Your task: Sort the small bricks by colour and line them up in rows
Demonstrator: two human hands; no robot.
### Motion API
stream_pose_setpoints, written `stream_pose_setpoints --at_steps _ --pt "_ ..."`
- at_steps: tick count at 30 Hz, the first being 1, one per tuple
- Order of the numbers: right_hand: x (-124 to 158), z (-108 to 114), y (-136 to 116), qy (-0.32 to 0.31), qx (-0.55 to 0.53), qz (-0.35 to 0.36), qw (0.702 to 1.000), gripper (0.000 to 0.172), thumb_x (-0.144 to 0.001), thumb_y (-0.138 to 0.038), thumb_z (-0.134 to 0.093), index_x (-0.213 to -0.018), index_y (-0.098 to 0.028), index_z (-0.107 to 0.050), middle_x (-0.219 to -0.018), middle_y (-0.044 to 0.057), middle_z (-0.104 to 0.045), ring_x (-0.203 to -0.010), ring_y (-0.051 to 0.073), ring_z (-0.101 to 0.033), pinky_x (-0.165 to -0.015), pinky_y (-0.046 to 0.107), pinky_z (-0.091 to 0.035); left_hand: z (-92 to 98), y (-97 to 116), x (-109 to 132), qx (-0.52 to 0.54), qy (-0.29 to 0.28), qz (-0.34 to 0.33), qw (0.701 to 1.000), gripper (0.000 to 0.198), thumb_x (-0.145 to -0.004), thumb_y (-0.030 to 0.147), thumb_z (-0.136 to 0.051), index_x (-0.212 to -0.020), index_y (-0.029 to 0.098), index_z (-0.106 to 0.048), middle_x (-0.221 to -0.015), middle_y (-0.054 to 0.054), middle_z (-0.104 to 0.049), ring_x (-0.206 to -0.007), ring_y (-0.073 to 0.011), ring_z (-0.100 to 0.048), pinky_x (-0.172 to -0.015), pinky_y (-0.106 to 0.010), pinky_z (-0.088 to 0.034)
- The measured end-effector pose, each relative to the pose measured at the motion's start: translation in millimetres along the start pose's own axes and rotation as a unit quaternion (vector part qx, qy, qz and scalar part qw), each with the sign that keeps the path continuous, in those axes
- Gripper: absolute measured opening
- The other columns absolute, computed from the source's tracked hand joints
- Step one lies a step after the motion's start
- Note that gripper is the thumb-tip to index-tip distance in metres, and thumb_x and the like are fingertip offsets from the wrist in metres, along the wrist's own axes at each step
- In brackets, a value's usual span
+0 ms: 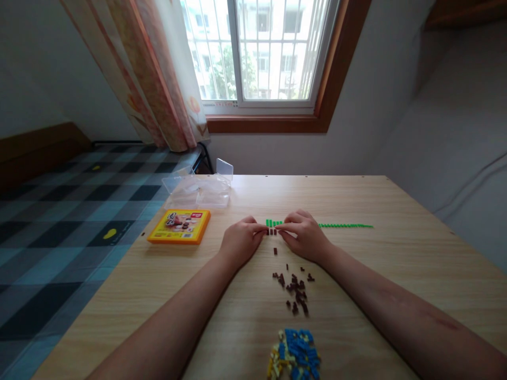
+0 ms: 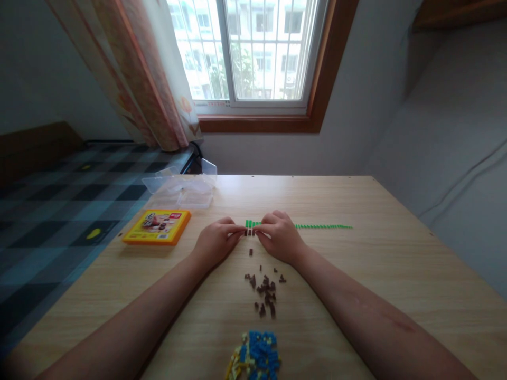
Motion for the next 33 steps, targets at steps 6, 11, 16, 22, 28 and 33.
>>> stream_pose_setpoints --at_steps 6,11,16,22,28,33 --pt "1.7 6.1 -9.5 -0.005 -0.07 0.046 0.996 0.013 -0.089 -0.025 -0.066 -0.086 -0.024 -0.079 -0.084 0.005 -0.067 -0.081 0.02 -0.055 -0.08 0.037 -0.043 0.8 1.1 0.9 -0.007 -0.003 0.01 1.0 0.021 -0.092 0.038 -0.062 -0.103 0.034 -0.08 -0.094 -0.001 -0.071 -0.077 -0.0164 -0.065 -0.068 -0.027 -0.045" --pt "2.0 8.8 -15.1 -0.05 -0.104 0.068 0.991 0.009 -0.084 -0.023 -0.07 -0.08 -0.024 -0.078 -0.083 0.004 -0.066 -0.081 0.019 -0.055 -0.081 0.036 -0.044 0.9 2.4 0.7 -0.012 -0.01 0.016 1.0 0.02 -0.092 0.038 -0.063 -0.1 0.034 -0.08 -0.095 -0.001 -0.071 -0.076 -0.0161 -0.064 -0.069 -0.028 -0.045" --pt "1.9 9.0 -13.9 -0.077 -0.098 0.079 0.989 0.005 -0.082 -0.024 -0.072 -0.08 -0.024 -0.077 -0.082 0.003 -0.066 -0.08 0.019 -0.055 -0.081 0.037 -0.042 -0.8 1.1 1.4 -0.008 -0.001 0.018 1.0 0.018 -0.091 0.037 -0.064 -0.099 0.034 -0.08 -0.094 0.0 -0.071 -0.075 -0.0157 -0.064 -0.069 -0.028 -0.045" --pt "4.8 10.9 -7.0 -0.063 -0.076 0.075 0.992 0.006 -0.083 -0.025 -0.072 -0.079 -0.025 -0.077 -0.082 0.003 -0.068 -0.082 0.02 -0.056 -0.084 0.038 -0.041 -0.8 -2.2 0.7 0.06 0.028 0.013 0.998 0.017 -0.09 0.033 -0.066 -0.098 0.031 -0.081 -0.09 -0.001 -0.069 -0.075 -0.0152 -0.063 -0.072 -0.028 -0.047" --pt "5.2 8.6 4.9 -0.036 -0.02 0.034 0.999 0.014 -0.088 -0.024 -0.068 -0.079 -0.023 -0.078 -0.077 0.004 -0.068 -0.078 0.019 -0.055 -0.08 0.037 -0.041 -1.0 -5.0 -0.7 0.089 0.043 0.009 0.995 0.017 -0.09 0.031 -0.067 -0.1 0.027 -0.08 -0.087 -0.002 -0.068 -0.076 -0.0158 -0.062 -0.072 -0.029 -0.046" --pt "1.6 2.9 7.2 -0.023 0.003 0.007 1.0 0.017 -0.09 -0.022 -0.066 -0.077 -0.022 -0.078 -0.077 0.005 -0.068 -0.077 0.019 -0.054 -0.076 0.034 -0.043 0.2 -4.1 -0.6 0.091 0.042 0.017 0.995 0.017 -0.09 0.031 -0.067 -0.098 0.026 -0.08 -0.085 -0.002 -0.068 -0.074 -0.0158 -0.062 -0.071 -0.029 -0.046"
Point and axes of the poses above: each hand's wrist, its own x-axis away from the middle knuckle, its own z-axis out of the back of the hand, y = z × x, the point moved 1 cm from there along -x, towards the middle knuckle
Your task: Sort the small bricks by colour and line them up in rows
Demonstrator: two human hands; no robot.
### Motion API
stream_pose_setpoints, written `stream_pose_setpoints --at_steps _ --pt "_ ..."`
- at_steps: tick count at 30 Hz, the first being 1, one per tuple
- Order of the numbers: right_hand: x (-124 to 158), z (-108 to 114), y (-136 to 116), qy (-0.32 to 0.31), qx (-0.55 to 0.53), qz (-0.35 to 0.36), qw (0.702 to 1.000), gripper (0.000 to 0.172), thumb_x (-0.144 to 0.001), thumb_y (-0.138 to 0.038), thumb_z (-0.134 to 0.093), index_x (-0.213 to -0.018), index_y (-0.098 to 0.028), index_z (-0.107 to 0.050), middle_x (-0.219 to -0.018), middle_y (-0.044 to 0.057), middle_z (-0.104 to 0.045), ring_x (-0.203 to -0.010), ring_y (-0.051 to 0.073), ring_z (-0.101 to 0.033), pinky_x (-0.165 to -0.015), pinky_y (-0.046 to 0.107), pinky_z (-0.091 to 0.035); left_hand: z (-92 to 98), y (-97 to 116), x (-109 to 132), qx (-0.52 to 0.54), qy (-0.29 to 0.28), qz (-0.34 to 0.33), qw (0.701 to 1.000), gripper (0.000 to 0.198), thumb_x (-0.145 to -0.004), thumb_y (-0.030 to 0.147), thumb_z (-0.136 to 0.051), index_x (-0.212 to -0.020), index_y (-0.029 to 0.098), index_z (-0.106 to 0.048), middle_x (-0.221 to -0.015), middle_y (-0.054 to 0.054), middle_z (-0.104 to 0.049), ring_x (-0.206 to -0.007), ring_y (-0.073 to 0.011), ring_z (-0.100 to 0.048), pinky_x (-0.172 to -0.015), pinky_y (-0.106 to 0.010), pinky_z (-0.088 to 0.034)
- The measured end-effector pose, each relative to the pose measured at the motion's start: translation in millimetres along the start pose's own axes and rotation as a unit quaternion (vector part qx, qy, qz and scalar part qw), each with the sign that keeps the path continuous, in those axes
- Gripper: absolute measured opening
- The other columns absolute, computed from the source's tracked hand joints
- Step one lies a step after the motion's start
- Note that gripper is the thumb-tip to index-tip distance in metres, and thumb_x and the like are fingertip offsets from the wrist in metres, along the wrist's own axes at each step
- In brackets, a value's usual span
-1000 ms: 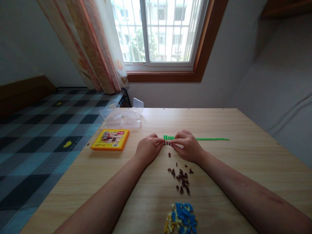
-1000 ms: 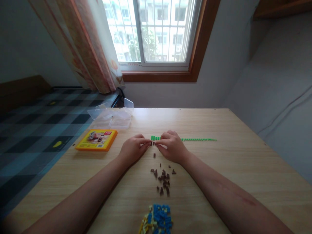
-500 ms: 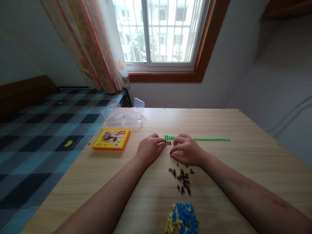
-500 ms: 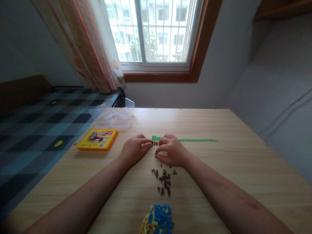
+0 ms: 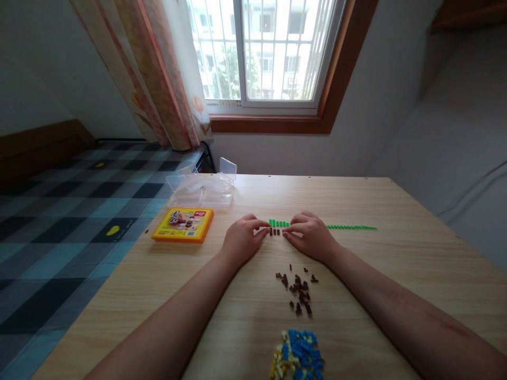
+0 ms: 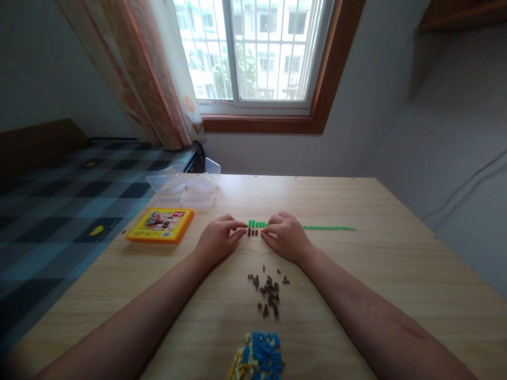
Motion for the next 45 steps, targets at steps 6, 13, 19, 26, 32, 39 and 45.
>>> stream_pose_setpoints --at_steps 6,13,19,26,32,39,45 --pt "-1.9 -1.5 -3.5 -0.006 0.006 0.003 1.0 0.016 -0.091 -0.023 -0.067 -0.079 -0.022 -0.078 -0.078 0.005 -0.068 -0.077 0.019 -0.053 -0.076 0.035 -0.043 0.0 -0.3 -0.6 0.001 0.005 0.006 1.0 0.016 -0.09 0.03 -0.067 -0.098 0.025 -0.08 -0.086 -0.003 -0.069 -0.074 -0.0159 -0.062 -0.071 -0.03 -0.046" --pt "-0.5 0.4 -5.1 0.012 -0.007 -0.003 1.0 0.016 -0.091 -0.022 -0.063 -0.083 -0.02 -0.077 -0.08 0.005 -0.069 -0.078 0.02 -0.055 -0.076 0.036 -0.045 -1.3 -1.8 -1.1 0.003 0.008 0.007 1.0 0.017 -0.089 0.027 -0.068 -0.102 0.023 -0.079 -0.087 -0.003 -0.069 -0.077 -0.0167 -0.064 -0.075 -0.031 -0.049" --pt "-0.7 0.5 -5.4 0.0 -0.006 -0.001 1.0 0.017 -0.091 -0.021 -0.064 -0.08 -0.021 -0.077 -0.08 0.006 -0.069 -0.078 0.02 -0.055 -0.076 0.035 -0.045 -0.9 -1.0 -0.9 -0.008 -0.001 0.008 1.0 0.017 -0.09 0.029 -0.067 -0.101 0.023 -0.079 -0.088 -0.003 -0.069 -0.077 -0.0171 -0.064 -0.075 -0.031 -0.049" --pt "0.5 0.1 -5.2 0.014 -0.015 -0.001 1.0 0.018 -0.092 -0.022 -0.062 -0.083 -0.021 -0.077 -0.079 0.006 -0.067 -0.077 0.019 -0.055 -0.075 0.035 -0.045 -1.0 -0.6 -1.0 -0.015 -0.002 0.009 1.0 0.018 -0.089 0.029 -0.067 -0.101 0.023 -0.079 -0.087 -0.003 -0.069 -0.076 -0.0165 -0.064 -0.075 -0.03 -0.049" --pt "0.4 0.6 -5.9 0.004 -0.007 -0.002 1.0 0.017 -0.092 -0.024 -0.063 -0.084 -0.022 -0.079 -0.078 0.006 -0.064 -0.076 0.019 -0.053 -0.073 0.035 -0.043 -1.2 -0.9 -0.9 -0.013 -0.004 0.006 1.0 0.017 -0.09 0.03 -0.066 -0.099 0.023 -0.079 -0.086 -0.003 -0.069 -0.074 -0.0161 -0.063 -0.074 -0.03 -0.049" --pt "0.9 -1.0 -2.2 0.003 0.002 -0.006 1.0 0.018 -0.092 -0.027 -0.064 -0.085 -0.023 -0.08 -0.076 0.005 -0.063 -0.075 0.019 -0.052 -0.072 0.034 -0.041 -1.0 -0.1 -1.9 -0.009 -0.001 0.001 1.0 0.015 -0.089 0.028 -0.067 -0.098 0.022 -0.078 -0.082 -0.002 -0.068 -0.071 -0.0153 -0.061 -0.071 -0.029 -0.047" --pt "4.2 -0.7 -0.5 0.048 -0.031 -0.015 0.998 0.018 -0.091 -0.026 -0.064 -0.084 -0.021 -0.079 -0.076 0.006 -0.065 -0.074 0.019 -0.055 -0.072 0.034 -0.042 1.9 -0.1 -0.7 0.041 -0.007 -0.039 0.998 0.016 -0.09 0.029 -0.064 -0.086 0.018 -0.075 -0.067 0.0 -0.063 -0.062 -0.0125 -0.052 -0.063 -0.026 -0.039"
Point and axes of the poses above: each hand's wrist, its own x-axis away from the middle knuckle, its own z-axis out of the back of the hand, y = z × x, the point moved 1 cm from there along -x, towards the middle knuckle
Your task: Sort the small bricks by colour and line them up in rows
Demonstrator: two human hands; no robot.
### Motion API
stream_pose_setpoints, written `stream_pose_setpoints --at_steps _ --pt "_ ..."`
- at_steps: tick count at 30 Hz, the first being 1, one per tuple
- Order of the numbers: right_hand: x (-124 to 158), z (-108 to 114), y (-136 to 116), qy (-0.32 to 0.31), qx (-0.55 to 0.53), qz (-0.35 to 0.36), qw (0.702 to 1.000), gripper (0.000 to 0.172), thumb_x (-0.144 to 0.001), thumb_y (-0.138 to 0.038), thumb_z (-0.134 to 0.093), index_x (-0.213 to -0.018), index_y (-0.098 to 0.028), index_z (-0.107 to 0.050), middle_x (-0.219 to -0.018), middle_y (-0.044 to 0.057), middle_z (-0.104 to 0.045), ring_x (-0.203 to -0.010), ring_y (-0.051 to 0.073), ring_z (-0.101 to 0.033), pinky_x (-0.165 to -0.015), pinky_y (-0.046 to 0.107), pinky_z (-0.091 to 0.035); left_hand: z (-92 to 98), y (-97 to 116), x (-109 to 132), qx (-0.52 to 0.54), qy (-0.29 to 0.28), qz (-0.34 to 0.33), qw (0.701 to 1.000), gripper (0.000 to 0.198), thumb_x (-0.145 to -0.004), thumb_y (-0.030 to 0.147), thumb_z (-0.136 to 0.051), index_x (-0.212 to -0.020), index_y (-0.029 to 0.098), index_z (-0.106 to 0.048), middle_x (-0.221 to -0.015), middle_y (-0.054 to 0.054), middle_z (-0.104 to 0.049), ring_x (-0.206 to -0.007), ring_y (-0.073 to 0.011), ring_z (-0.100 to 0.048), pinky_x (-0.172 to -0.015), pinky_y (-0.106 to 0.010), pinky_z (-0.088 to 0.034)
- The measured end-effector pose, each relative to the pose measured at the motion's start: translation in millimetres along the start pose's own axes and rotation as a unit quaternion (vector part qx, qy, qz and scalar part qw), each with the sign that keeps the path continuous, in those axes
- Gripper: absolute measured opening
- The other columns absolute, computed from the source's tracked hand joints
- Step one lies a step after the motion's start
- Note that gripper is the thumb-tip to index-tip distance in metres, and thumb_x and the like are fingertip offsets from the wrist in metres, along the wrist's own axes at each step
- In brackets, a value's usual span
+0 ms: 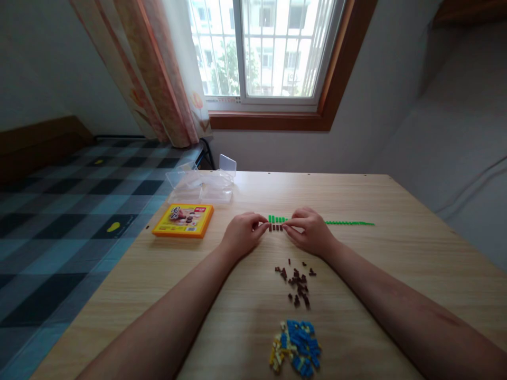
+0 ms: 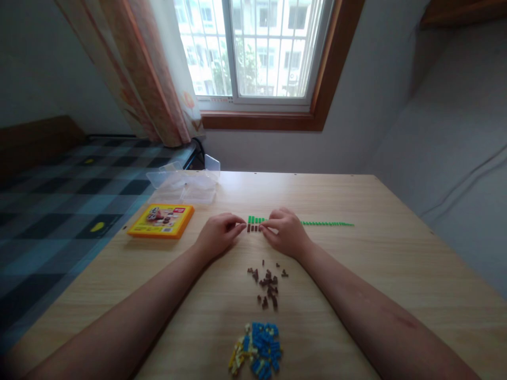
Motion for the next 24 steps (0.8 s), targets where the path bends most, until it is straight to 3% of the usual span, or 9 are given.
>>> stream_pose_setpoints --at_steps 4,7,14,19,24 --pt "1.9 2.2 -2.4 -0.01 -0.038 -0.033 0.999 0.018 -0.091 -0.025 -0.063 -0.083 -0.02 -0.078 -0.071 0.004 -0.064 -0.068 0.016 -0.055 -0.067 0.03 -0.041 5.9 6.8 2.3 0.041 -0.098 -0.05 0.993 0.039 -0.092 0.041 -0.057 -0.062 0.016 -0.063 -0.055 0.003 -0.05 -0.054 -0.0104 -0.042 -0.055 -0.025 -0.03" --pt "2.7 3.7 -2.9 -0.024 -0.047 -0.048 0.997 0.019 -0.09 -0.027 -0.063 -0.083 -0.019 -0.078 -0.067 0.002 -0.062 -0.063 0.014 -0.054 -0.063 0.028 -0.039 6.9 12.8 2.9 0.001 -0.141 -0.053 0.989 0.045 -0.091 0.046 -0.055 -0.057 0.017 -0.057 -0.053 0.004 -0.047 -0.053 -0.011 -0.039 -0.054 -0.026 -0.026" --pt "-0.5 0.4 8.3 -0.066 -0.137 -0.116 0.981 0.045 -0.092 -0.046 -0.058 -0.06 -0.016 -0.07 -0.053 0.0 -0.055 -0.055 0.012 -0.045 -0.056 0.027 -0.031 -3.1 25.9 9.1 -0.134 -0.105 -0.003 0.985 0.044 -0.09 0.051 -0.054 -0.06 0.02 -0.061 -0.062 -0.002 -0.061 -0.057 -0.0159 -0.048 -0.055 -0.029 -0.027" --pt "7.6 6.0 6.5 -0.066 -0.236 -0.205 0.947 0.051 -0.087 -0.06 -0.057 -0.068 -0.015 -0.075 -0.055 0.0 -0.057 -0.058 0.014 -0.049 -0.059 0.026 -0.036 -6.1 33.3 8.4 -0.162 -0.12 0.031 0.979 0.047 -0.093 0.055 -0.048 -0.067 0.021 -0.07 -0.072 -0.006 -0.07 -0.064 -0.019 -0.057 -0.059 -0.029 -0.032" --pt "32.3 26.4 -12.0 -0.08 -0.277 -0.187 0.939 0.047 -0.086 -0.058 -0.06 -0.073 -0.016 -0.077 -0.066 0.003 -0.065 -0.066 0.017 -0.058 -0.067 0.029 -0.044 -6.5 37.7 12.9 -0.142 -0.124 0.06 0.98 0.047 -0.093 0.056 -0.05 -0.07 0.021 -0.071 -0.079 -0.007 -0.07 -0.07 -0.0203 -0.058 -0.061 -0.029 -0.035"
Point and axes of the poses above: each hand's wrist, its own x-axis away from the middle knuckle, its own z-axis out of the back of the hand, y = z × x, the point moved 1 cm from there along -x, towards the middle knuckle
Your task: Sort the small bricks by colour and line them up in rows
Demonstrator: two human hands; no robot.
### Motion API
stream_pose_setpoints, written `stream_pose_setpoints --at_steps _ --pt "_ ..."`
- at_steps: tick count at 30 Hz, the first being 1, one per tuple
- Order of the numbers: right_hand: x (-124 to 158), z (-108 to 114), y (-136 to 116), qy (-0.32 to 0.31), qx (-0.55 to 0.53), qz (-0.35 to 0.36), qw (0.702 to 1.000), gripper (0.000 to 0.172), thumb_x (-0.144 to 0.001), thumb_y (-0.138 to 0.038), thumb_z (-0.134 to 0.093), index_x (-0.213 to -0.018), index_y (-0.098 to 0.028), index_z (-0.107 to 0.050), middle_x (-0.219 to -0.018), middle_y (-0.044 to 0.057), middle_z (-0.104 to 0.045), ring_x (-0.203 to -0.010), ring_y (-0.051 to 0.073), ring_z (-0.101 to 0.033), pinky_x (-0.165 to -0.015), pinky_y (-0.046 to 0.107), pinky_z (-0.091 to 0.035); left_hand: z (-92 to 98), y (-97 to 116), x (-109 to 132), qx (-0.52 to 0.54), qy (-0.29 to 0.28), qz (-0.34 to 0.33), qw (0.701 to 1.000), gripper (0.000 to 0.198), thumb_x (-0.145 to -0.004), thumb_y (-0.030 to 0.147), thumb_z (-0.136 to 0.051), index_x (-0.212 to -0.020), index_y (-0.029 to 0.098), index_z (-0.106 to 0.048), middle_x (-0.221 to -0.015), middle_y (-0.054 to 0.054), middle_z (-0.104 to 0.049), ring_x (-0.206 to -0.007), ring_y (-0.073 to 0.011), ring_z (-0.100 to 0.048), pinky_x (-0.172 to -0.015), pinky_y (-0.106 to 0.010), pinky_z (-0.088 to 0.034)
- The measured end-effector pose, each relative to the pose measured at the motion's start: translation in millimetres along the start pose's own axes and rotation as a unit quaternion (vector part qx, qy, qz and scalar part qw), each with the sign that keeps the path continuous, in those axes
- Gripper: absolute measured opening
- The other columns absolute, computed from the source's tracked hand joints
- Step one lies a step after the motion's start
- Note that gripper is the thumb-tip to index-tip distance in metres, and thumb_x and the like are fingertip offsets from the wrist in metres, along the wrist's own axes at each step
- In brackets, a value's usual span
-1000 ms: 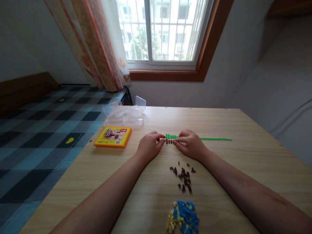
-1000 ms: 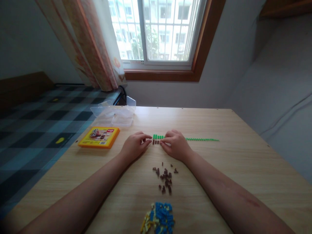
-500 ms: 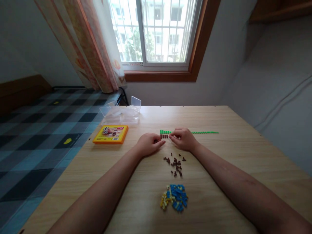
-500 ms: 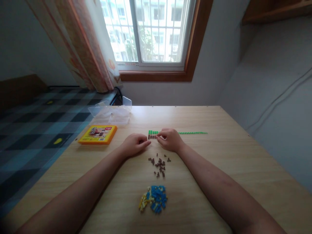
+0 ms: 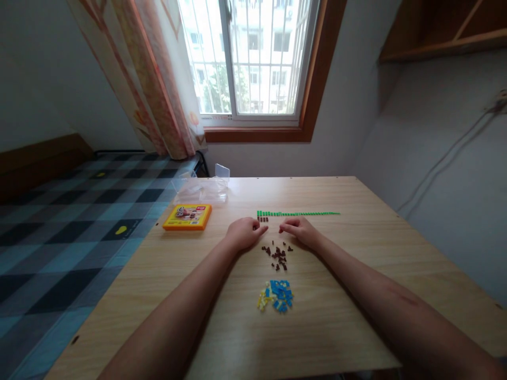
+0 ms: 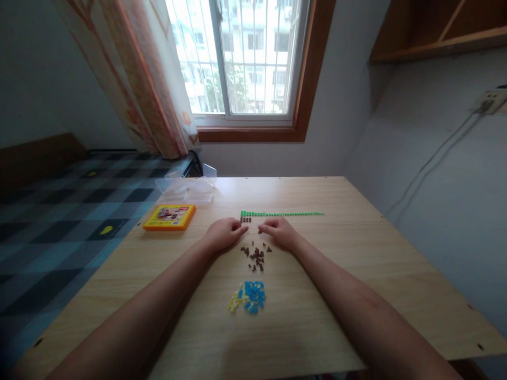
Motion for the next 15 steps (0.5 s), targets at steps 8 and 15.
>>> stream_pose_setpoints --at_steps 8,15 --pt "24.3 -2.9 -9.2 -0.057 0.004 0.055 0.997 0.046 -0.095 -0.053 -0.057 -0.082 -0.016 -0.081 -0.07 0.004 -0.062 -0.068 0.016 -0.059 -0.07 0.03 -0.048 -5.2 -0.5 25.7 0.091 0.056 -0.027 0.994 0.027 -0.089 0.037 -0.06 -0.073 0.019 -0.072 -0.078 -0.005 -0.065 -0.079 -0.0205 -0.059 -0.076 -0.033 -0.045" --pt "27.1 -2.9 -18.8 -0.087 0.066 0.106 0.988 0.033 -0.096 -0.041 -0.06 -0.081 -0.021 -0.081 -0.074 0.003 -0.058 -0.073 0.016 -0.055 -0.07 0.031 -0.044 5.0 16.3 43.9 0.111 0.064 -0.189 0.974 0.012 -0.085 0.02 -0.064 -0.083 0.024 -0.075 -0.096 -0.005 -0.066 -0.095 -0.0206 -0.058 -0.091 -0.037 -0.047"
Point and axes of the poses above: each hand's wrist, its own x-axis away from the middle knuckle, its own z-axis out of the back of the hand, y = z × x, the point moved 1 cm from there along -x, towards the middle knuckle
